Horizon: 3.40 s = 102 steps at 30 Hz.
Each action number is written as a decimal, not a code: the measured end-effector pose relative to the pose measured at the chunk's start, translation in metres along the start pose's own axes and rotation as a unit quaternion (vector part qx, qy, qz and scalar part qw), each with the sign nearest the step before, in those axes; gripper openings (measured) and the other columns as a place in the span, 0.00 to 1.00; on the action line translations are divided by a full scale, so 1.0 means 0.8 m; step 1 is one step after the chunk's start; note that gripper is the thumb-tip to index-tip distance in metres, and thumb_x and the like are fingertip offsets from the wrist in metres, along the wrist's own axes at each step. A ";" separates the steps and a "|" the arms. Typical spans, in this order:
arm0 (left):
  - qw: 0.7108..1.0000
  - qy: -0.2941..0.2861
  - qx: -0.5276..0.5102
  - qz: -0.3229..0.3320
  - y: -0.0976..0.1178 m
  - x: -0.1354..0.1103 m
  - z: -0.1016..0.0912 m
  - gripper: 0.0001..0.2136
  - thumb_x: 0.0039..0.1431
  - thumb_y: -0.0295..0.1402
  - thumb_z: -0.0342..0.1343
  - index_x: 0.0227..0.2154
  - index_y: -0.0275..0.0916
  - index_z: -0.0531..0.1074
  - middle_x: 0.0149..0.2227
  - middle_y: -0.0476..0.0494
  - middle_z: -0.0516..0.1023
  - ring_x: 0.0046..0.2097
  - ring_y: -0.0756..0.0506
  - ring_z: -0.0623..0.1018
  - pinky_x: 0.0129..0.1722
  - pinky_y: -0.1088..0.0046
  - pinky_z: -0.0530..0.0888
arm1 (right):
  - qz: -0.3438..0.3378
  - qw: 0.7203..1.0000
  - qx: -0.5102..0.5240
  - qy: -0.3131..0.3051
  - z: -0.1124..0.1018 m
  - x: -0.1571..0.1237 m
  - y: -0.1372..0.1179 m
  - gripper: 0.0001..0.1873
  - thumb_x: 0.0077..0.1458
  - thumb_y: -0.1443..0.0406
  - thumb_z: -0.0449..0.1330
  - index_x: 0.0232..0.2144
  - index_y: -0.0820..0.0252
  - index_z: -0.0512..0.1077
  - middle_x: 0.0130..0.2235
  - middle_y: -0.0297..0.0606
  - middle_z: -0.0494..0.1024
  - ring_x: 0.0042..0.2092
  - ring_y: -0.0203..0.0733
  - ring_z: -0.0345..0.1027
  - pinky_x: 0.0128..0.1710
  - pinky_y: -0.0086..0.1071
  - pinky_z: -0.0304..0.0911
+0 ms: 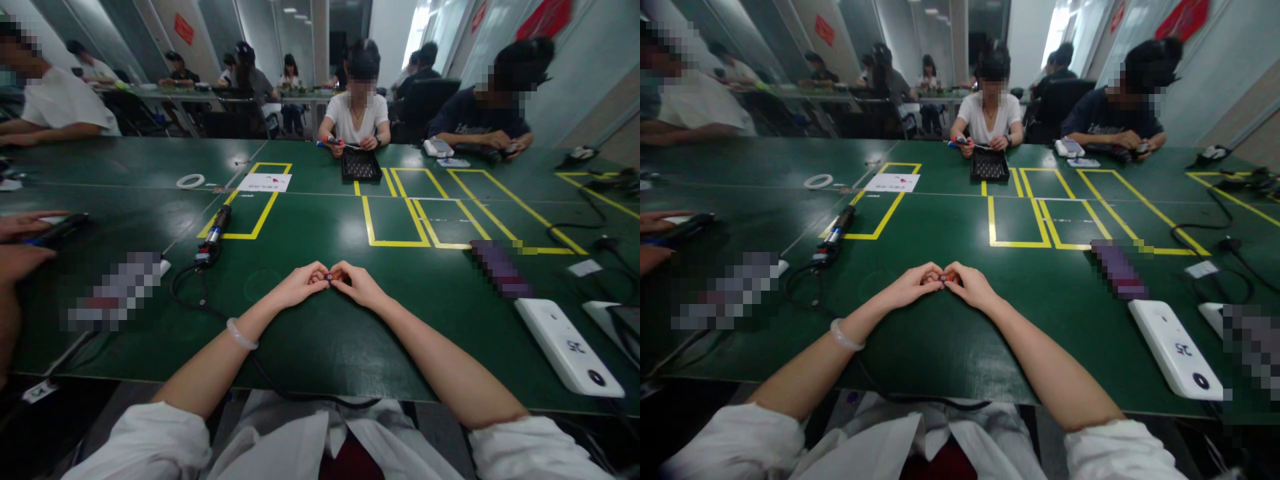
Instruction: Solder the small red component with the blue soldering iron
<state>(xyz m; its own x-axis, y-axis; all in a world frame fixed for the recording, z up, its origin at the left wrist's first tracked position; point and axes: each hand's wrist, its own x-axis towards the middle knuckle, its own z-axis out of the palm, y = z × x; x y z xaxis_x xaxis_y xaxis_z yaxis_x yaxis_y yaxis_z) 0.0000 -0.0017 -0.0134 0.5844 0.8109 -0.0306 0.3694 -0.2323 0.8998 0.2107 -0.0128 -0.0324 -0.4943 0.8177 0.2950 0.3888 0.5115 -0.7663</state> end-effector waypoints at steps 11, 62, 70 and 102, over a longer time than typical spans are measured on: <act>0.999 -0.010 0.044 0.003 0.008 -0.002 -0.006 0.12 0.60 0.40 0.52 0.41 0.37 0.69 0.36 0.45 0.77 0.38 0.48 0.76 0.38 0.72 0.71 | 0.007 0.999 0.035 0.008 -0.002 0.000 -0.002 0.07 0.60 0.64 0.56 0.42 0.59 0.68 0.37 0.36 0.77 0.35 0.36 0.70 0.37 0.29 0.63; 0.858 0.171 0.484 -0.024 0.024 -0.007 0.012 0.30 0.55 0.42 0.54 0.61 0.40 0.57 0.49 0.37 0.67 0.49 0.39 0.67 0.44 0.65 0.70 | 0.008 0.999 -0.009 0.043 -0.002 0.003 0.007 0.06 0.56 0.66 0.59 0.37 0.60 0.69 0.32 0.33 0.73 0.32 0.35 0.67 0.35 0.29 0.63; 0.874 0.152 0.461 0.005 0.030 -0.010 0.023 0.32 0.57 0.41 0.53 0.63 0.41 0.54 0.50 0.36 0.66 0.50 0.38 0.67 0.46 0.63 0.69 | 0.010 0.999 0.009 0.044 -0.004 0.002 0.006 0.05 0.56 0.65 0.59 0.36 0.60 0.68 0.31 0.33 0.72 0.32 0.36 0.67 0.35 0.29 0.64; 0.840 0.173 0.512 -0.038 0.030 -0.005 0.029 0.29 0.61 0.46 0.49 0.62 0.41 0.55 0.49 0.38 0.68 0.47 0.40 0.70 0.43 0.66 0.68 | -0.030 0.998 -0.004 0.049 -0.001 0.002 -0.003 0.09 0.56 0.66 0.58 0.41 0.58 0.68 0.39 0.37 0.76 0.35 0.37 0.71 0.39 0.32 0.67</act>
<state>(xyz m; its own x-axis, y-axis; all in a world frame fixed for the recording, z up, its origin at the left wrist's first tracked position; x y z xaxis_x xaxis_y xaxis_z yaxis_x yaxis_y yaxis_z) 0.0233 -0.0233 -0.0016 0.3513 0.9110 0.2160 0.9280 -0.3694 0.0485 0.2097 -0.0122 -0.0298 -0.4387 0.8072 0.3949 0.3678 0.5623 -0.7407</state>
